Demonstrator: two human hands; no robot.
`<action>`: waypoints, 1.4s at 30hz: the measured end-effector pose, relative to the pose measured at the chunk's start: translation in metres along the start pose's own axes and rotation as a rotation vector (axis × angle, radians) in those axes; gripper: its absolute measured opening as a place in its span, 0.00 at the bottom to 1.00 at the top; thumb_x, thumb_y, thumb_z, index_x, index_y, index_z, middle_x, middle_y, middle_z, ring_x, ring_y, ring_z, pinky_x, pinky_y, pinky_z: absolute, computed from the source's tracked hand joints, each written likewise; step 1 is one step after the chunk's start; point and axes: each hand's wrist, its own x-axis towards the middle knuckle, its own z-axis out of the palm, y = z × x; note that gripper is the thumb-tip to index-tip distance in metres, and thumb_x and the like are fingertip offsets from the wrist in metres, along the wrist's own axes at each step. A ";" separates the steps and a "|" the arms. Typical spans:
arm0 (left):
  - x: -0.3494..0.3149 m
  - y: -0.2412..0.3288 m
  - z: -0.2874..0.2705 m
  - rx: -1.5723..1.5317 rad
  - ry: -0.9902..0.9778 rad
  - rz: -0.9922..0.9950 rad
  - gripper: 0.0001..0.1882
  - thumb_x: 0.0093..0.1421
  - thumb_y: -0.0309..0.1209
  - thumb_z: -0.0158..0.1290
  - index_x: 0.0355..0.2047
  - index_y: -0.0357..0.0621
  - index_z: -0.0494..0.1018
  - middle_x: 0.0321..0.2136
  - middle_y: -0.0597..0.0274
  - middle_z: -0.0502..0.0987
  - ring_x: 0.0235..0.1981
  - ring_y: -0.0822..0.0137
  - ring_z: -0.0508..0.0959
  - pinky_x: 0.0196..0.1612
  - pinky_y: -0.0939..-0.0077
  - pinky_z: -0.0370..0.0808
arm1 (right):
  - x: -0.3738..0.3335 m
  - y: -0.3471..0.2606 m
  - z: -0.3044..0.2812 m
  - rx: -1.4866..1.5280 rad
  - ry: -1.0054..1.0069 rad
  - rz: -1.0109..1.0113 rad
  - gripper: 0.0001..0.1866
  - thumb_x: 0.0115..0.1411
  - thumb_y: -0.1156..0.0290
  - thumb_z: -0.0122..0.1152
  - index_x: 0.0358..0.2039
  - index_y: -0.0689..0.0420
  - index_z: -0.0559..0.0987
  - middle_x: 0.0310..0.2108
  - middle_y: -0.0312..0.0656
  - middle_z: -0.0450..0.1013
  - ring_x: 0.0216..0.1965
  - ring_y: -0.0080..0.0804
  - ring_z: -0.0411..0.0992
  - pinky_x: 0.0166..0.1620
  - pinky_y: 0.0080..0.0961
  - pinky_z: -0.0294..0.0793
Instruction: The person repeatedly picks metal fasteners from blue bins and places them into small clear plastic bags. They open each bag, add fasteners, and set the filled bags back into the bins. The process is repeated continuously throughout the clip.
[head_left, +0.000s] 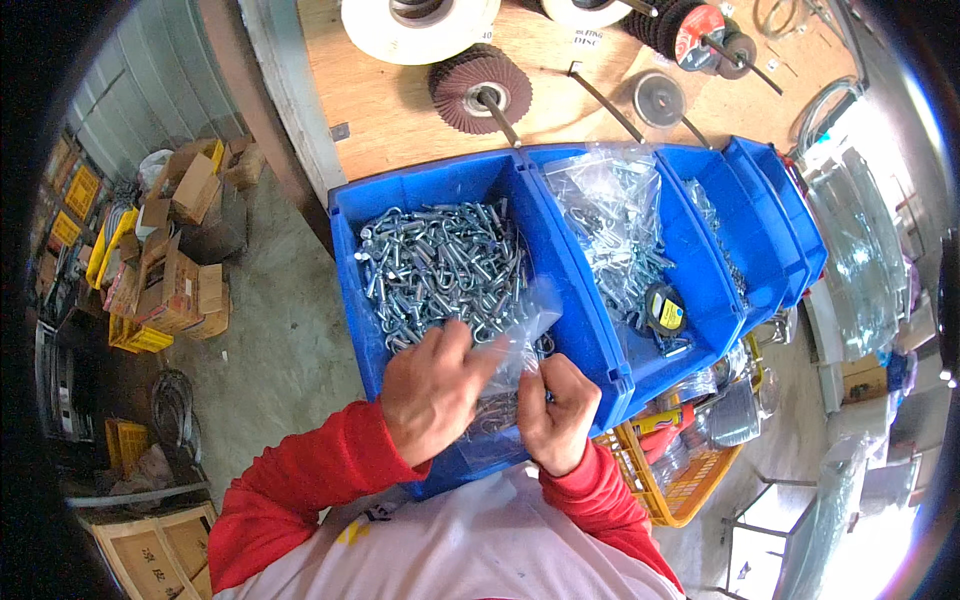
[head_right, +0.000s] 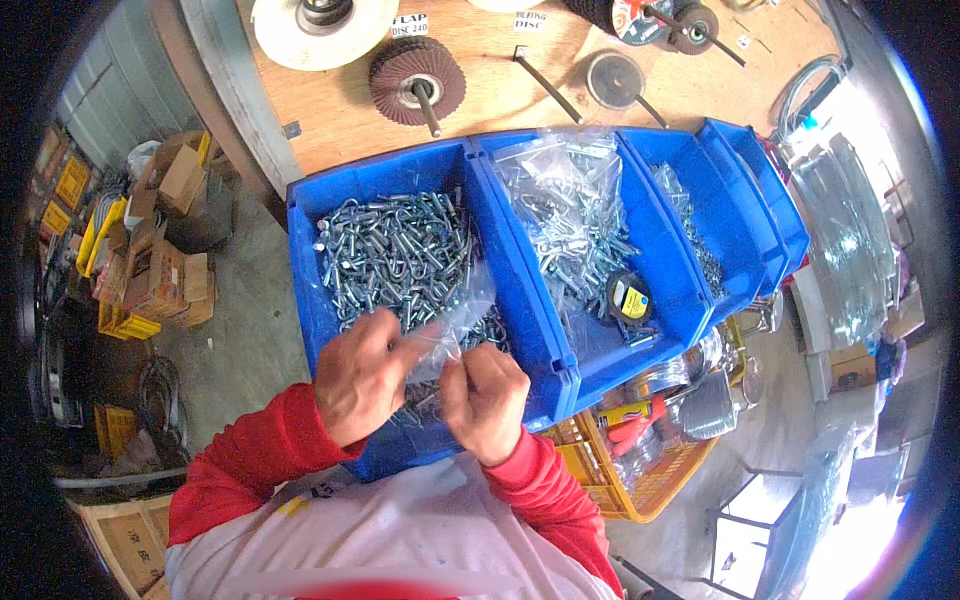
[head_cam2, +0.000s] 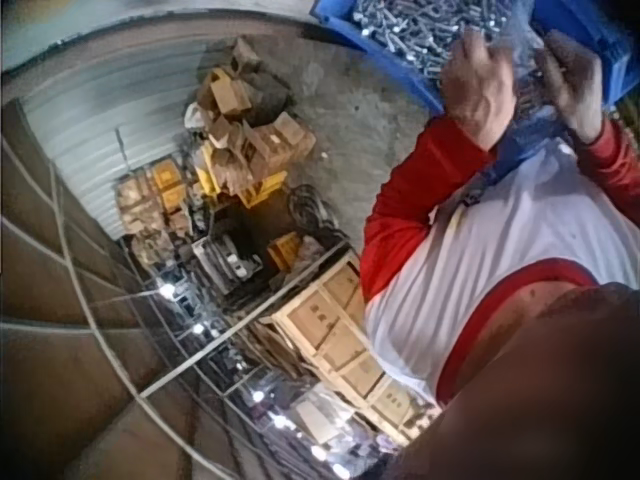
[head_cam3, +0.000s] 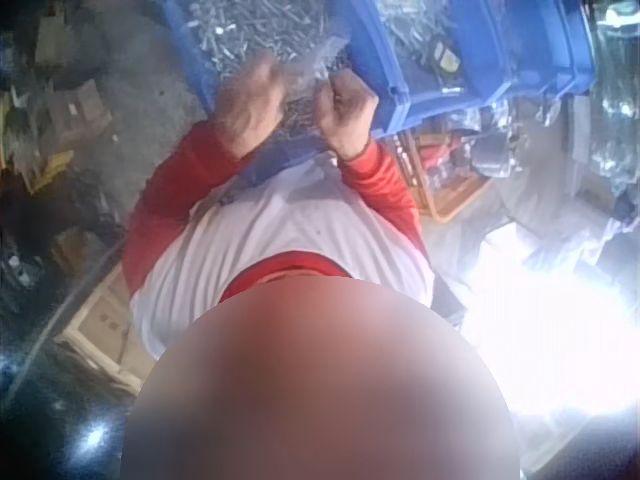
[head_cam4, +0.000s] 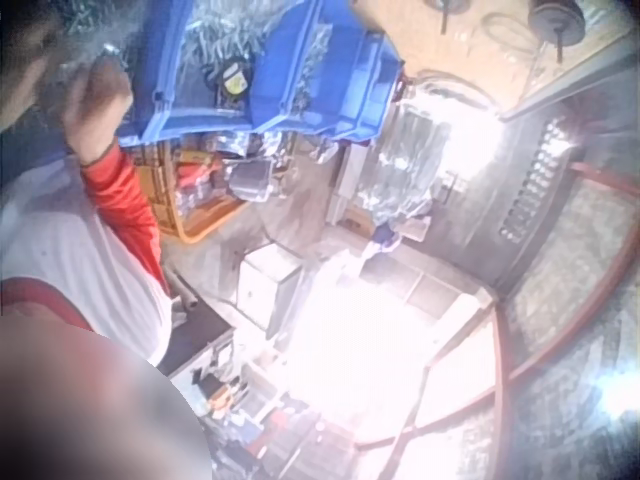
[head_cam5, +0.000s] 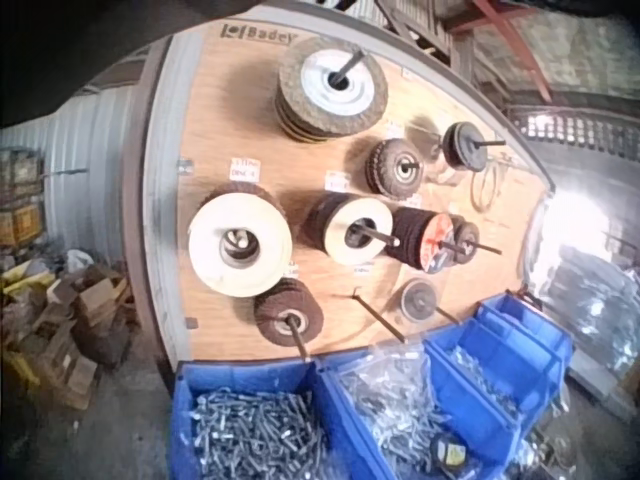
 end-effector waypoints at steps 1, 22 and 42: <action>0.004 0.000 0.004 -0.078 -0.001 -0.168 0.31 0.51 0.19 0.63 0.58 0.49 0.78 0.33 0.54 0.75 0.37 0.53 0.78 0.39 0.57 0.77 | 0.001 0.000 0.005 -0.024 0.037 -0.142 0.12 0.55 0.80 0.63 0.18 0.60 0.70 0.18 0.47 0.66 0.19 0.49 0.67 0.26 0.42 0.65; 0.041 -0.134 0.048 -0.341 0.379 -0.255 0.22 0.49 0.19 0.52 0.47 0.31 0.79 0.44 0.41 0.81 0.47 0.43 0.81 0.55 0.56 0.77 | 0.046 0.079 0.106 -0.412 -0.556 -0.051 0.17 0.58 0.60 0.69 0.26 0.62 0.81 0.23 0.56 0.77 0.26 0.52 0.79 0.33 0.43 0.78; 0.043 -0.134 0.046 -0.332 0.360 -0.270 0.21 0.51 0.20 0.51 0.46 0.33 0.80 0.46 0.43 0.81 0.47 0.45 0.82 0.51 0.59 0.79 | 0.081 0.071 0.066 0.209 -0.207 -0.020 0.12 0.76 0.70 0.48 0.48 0.63 0.77 0.45 0.41 0.77 0.46 0.25 0.72 0.53 0.25 0.70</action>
